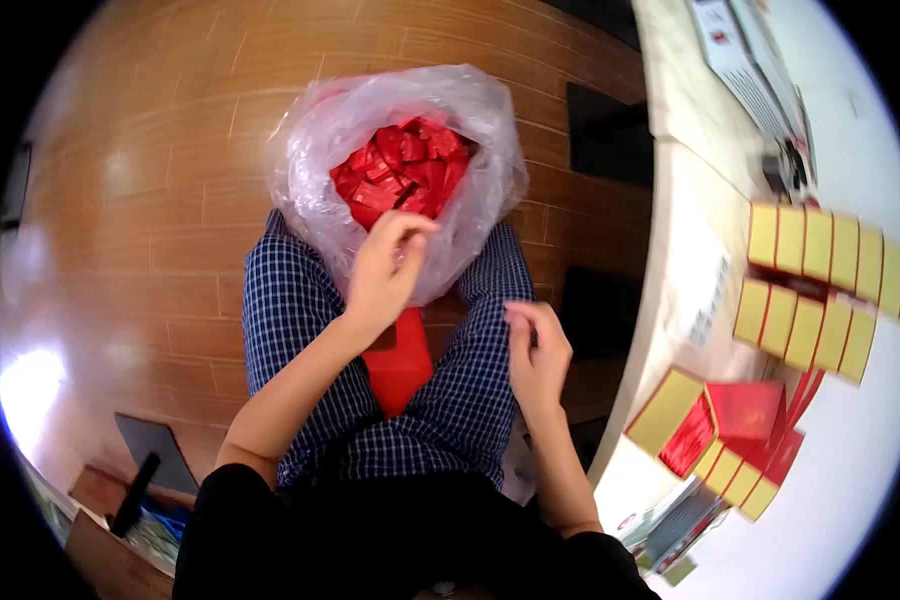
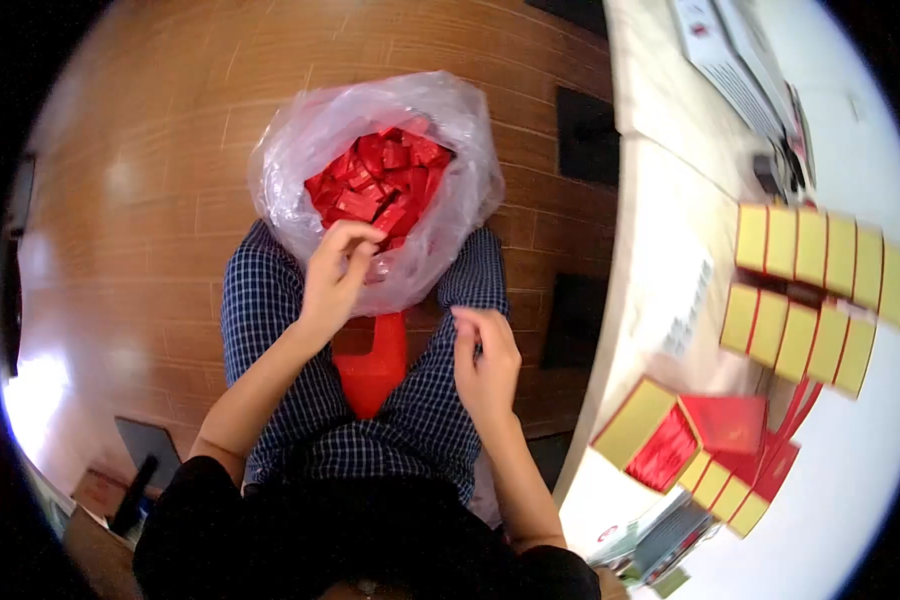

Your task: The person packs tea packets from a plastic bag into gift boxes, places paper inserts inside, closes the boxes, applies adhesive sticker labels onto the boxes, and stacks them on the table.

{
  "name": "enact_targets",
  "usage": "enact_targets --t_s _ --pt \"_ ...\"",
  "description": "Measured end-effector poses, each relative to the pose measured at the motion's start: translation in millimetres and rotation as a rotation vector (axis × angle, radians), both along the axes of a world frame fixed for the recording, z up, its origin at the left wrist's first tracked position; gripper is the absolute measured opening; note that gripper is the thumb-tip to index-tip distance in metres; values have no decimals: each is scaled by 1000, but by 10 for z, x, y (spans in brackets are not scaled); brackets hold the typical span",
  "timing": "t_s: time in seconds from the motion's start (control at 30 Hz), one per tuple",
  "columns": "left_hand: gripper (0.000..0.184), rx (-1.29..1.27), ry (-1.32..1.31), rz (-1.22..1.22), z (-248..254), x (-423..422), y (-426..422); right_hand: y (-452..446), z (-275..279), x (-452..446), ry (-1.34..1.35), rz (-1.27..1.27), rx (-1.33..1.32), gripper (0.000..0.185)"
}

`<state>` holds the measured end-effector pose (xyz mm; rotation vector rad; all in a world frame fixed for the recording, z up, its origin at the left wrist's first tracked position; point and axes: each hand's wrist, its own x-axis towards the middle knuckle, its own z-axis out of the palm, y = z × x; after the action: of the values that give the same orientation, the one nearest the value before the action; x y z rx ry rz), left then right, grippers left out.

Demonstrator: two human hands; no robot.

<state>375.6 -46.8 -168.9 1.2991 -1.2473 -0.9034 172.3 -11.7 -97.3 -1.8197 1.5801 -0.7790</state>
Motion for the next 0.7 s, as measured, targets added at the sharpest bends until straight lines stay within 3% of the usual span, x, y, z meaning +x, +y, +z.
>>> enact_targets --t_s 0.03,0.1,0.13,0.2,0.23,0.33,0.37,0.4,0.43,0.47,0.57,0.7 --pt "12 100 122 -10 29 -4 -147 -209 -284 152 35 -12 66 12" --pt "13 7 90 -26 -45 27 -528 -620 -1081 390 -186 -80 331 14" --pt "13 19 94 -57 -71 35 -708 -850 -1389 519 -56 -87 422 17" --pt "12 -19 54 -74 -184 38 -1055 -1219 -2038 829 -172 22 259 23" --pt "8 -88 18 10 -307 34 -1221 -1427 -2334 1007 -163 -3 400 23" --pt "9 44 24 54 -698 192 -1489 -2065 -3482 1430 -54 -39 718 20" --pt "9 76 25 64 -808 242 -1548 -2212 -4159 1424 36 6 539 20" --pt "8 107 -52 129 -924 271 -1588 -2367 -4412 1556 114 8 530 26" --pt "7 147 -135 192 -1026 316 -1596 -2442 -4483 1742 176 -3 545 32" --pt "6 151 -25 192 -1002 353 -1646 -2594 -4554 1911 315 45 524 40" --pt "6 185 95 231 -1096 498 -1773 -2793 -4759 2280 522 80 519 40" --pt "9 233 123 273 -1123 739 -1848 -2785 -4901 2374 605 76 530 40"
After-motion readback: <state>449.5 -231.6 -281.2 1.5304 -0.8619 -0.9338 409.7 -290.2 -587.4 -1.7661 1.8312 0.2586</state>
